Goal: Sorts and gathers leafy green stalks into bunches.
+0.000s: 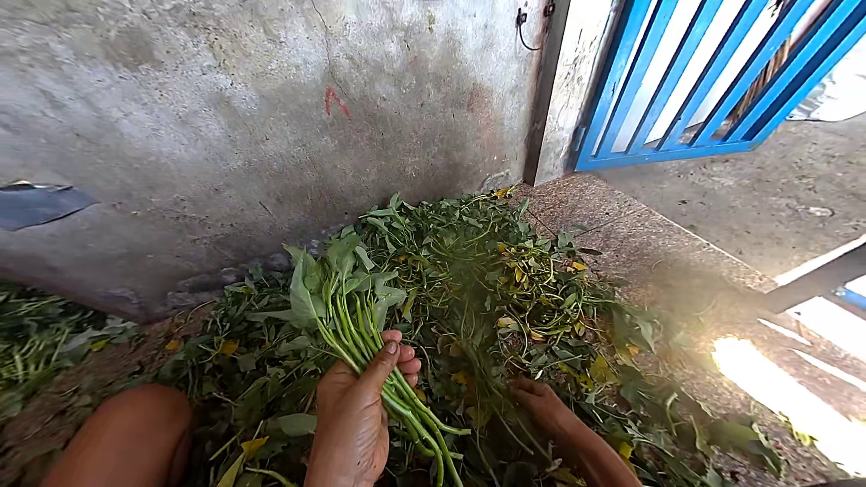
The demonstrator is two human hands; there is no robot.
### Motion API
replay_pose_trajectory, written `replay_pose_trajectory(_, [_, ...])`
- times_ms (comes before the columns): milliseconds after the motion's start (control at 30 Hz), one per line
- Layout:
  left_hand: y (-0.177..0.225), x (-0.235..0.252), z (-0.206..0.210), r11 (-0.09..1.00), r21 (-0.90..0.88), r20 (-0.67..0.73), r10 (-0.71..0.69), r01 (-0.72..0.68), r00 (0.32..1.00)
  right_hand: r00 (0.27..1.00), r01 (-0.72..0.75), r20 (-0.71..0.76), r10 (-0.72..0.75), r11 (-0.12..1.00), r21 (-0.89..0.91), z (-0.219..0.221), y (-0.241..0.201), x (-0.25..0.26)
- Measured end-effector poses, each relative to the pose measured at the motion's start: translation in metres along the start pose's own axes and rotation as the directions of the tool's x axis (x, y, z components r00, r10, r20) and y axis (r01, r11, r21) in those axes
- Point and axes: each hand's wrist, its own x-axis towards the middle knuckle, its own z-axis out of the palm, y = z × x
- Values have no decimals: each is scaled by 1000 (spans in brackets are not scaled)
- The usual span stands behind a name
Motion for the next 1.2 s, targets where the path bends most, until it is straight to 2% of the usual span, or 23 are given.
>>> replay_pose_trajectory(33, [0,0,0,1000,4,-7,-7,7,1000,999,45,-5,-44,988,149,-2,-6,-9])
replay_pose_trajectory(67, [0,-1,-1,1000,7,-15,-14,14,1000,997,71,-24,-68,982,177,-7,-10,-16])
replay_pose_trajectory(100, [0,0,-1,1000,9,-22,-17,17,1000,996,72,-58,-70,997,27,-13,-13,-19])
replay_pose_trajectory(133, [0,1,-2,1000,12,-24,-16,16,1000,996,18,-78,-34,981,-195,-21,-16,-21])
replay_pose_trajectory(167, [-1,2,-2,1000,17,-22,-16,16,1000,997,-41,-82,15,944,-328,-27,-22,-27])
replay_pose_trajectory(200, [-1,3,-1,1000,22,-20,-17,17,1000,995,-18,-97,-12,952,-305,-31,-27,-33])
replay_pose_trajectory(233, [0,3,-1,999,25,-20,-21,22,1000,992,75,-92,-85,992,-101,-31,-33,-40])
replay_pose_trajectory(267, [0,3,-1,999,23,-23,-30,30,999,991,133,-46,-126,968,215,-31,-40,-48])
replay_pose_trajectory(300, [-1,3,-2,999,16,-24,-38,38,999,987,137,9,-161,866,480,-32,-45,-52])
replay_pose_trajectory(333, [-3,3,-2,999,9,-22,-44,44,999,982,135,27,-186,799,586,-33,-48,-54])
replay_pose_trajectory(433, [-5,2,-2,999,-1,5,-52,52,999,959,277,-61,-277,870,408,-31,-58,-60])
replay_pose_trajectory(533, [-9,0,-3,998,2,61,-62,62,996,900,359,21,-436,766,533,-21,-72,-77])
replay_pose_trajectory(700, [-19,-7,1,997,21,101,-77,76,992,836,390,77,-543,689,611,15,-94,-100])
replay_pose_trajectory(800, [-20,-10,2,1000,-11,83,-15,16,996,825,452,1,-565,660,599,40,-104,-114])
replay_pose_trajectory(900, [-18,-13,0,1000,-7,112,16,-15,994,818,524,-79,-570,683,508,58,-111,-126])
replay_pose_trajectory(1100, [-27,-23,-6,991,133,345,-74,29,936,803,521,-19,-595,687,506,70,-119,-136])
replay_pose_trajectory(1200, [-33,-26,-6,982,184,380,-97,28,920,814,500,6,-581,705,502,71,-122,-139])
